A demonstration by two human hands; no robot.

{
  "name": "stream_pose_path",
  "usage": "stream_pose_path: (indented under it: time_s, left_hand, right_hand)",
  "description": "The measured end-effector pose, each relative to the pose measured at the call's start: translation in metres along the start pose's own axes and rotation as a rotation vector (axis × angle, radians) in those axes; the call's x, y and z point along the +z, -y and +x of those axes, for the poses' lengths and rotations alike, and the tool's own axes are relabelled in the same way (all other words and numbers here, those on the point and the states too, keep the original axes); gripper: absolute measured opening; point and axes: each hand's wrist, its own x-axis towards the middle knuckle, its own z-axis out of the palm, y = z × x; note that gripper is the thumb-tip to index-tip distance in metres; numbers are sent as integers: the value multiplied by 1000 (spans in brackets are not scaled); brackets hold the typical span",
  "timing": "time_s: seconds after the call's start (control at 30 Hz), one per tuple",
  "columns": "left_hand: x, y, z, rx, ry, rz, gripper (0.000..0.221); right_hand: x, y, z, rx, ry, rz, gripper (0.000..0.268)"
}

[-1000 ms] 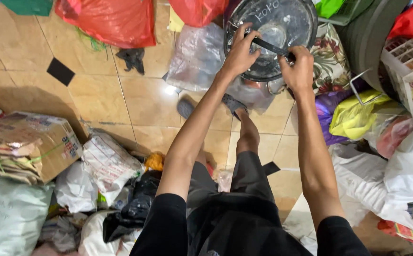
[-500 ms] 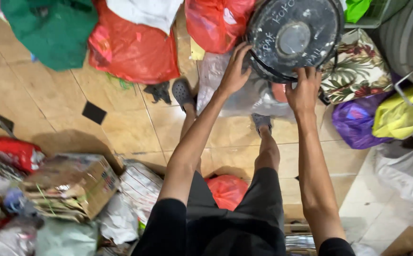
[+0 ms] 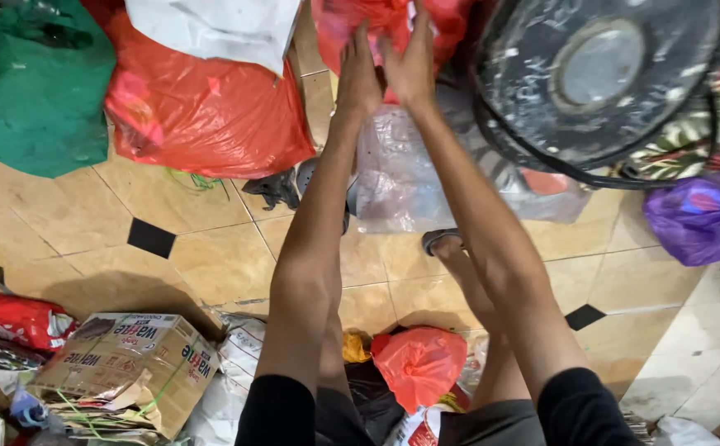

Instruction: Weighing scrap items on a digital scale and recording the data in a notebook.

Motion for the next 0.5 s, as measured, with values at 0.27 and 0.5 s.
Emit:
stream_pose_path:
  time_s: [0.27, 0.5]
  left_hand:
    - [35, 111, -83, -285, 262, -244, 73]
    - [5, 142, -162, -603, -171, -999, 65]
  right_hand:
    - [40, -106, 26, 383, -162, 424, 28]
    - [10, 50, -49, 360, -181, 584, 19]
